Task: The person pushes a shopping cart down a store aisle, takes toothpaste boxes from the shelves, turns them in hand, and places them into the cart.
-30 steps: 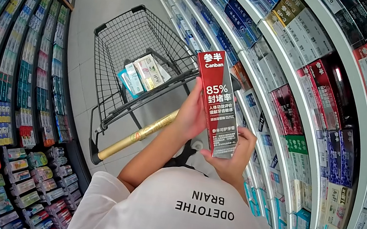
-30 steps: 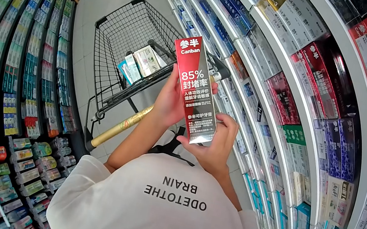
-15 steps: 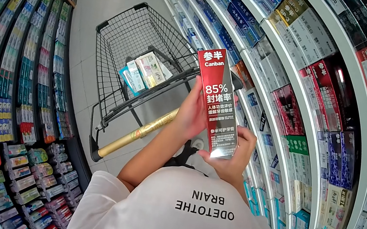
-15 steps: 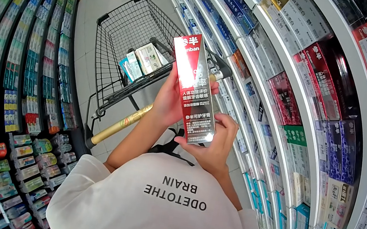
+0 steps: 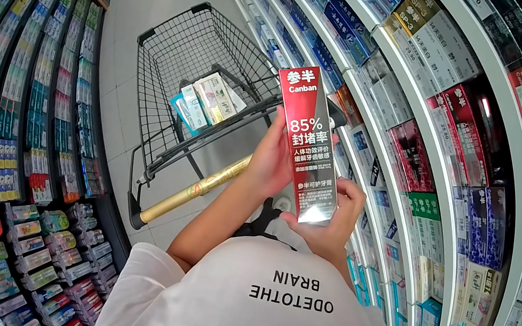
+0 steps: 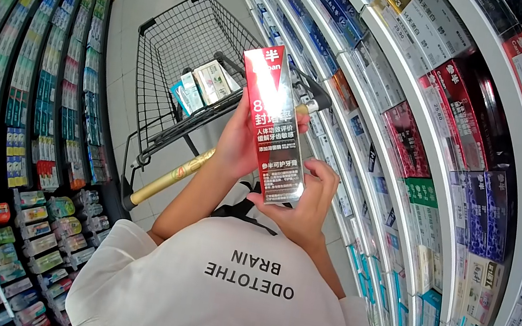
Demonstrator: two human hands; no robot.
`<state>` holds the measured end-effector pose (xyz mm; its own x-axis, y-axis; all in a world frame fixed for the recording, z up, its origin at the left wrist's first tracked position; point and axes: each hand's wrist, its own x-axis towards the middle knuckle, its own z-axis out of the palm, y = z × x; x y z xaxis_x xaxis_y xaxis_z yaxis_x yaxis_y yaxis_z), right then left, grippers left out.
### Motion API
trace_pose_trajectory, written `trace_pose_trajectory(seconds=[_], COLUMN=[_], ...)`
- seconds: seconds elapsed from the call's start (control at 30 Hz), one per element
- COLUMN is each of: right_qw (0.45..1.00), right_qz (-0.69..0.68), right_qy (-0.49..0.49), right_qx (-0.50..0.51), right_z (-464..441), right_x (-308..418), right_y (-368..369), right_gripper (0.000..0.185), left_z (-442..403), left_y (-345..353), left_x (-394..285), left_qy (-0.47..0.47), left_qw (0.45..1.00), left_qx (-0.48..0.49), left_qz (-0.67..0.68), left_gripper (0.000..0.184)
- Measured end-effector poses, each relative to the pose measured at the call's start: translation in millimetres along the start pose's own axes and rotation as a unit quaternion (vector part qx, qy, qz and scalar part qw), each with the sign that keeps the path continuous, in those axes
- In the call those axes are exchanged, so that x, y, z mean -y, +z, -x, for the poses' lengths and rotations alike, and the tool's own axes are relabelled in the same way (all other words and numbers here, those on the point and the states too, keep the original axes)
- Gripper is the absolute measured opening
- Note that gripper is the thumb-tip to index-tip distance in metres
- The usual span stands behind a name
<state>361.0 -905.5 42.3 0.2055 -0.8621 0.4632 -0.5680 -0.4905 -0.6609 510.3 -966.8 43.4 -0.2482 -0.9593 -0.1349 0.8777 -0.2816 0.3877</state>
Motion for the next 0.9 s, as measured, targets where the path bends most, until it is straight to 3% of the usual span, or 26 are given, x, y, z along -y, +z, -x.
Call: trace_pose_trajectory(seconds=[0.9], right_qw=[0.999], right_qz=[0.030], right_qy=[-0.039], right_qx=[-0.013], right_z=[-4.5], right_x=[0.5], right_y=[-4.5], right_gripper=[0.074], left_z=[-1.5], left_y=[-0.8], left_x=[1.1], left_qy=[-0.007], left_qw=[1.000], left_qx=[-0.005], left_qz=[-0.023], left_gripper=[0.070])
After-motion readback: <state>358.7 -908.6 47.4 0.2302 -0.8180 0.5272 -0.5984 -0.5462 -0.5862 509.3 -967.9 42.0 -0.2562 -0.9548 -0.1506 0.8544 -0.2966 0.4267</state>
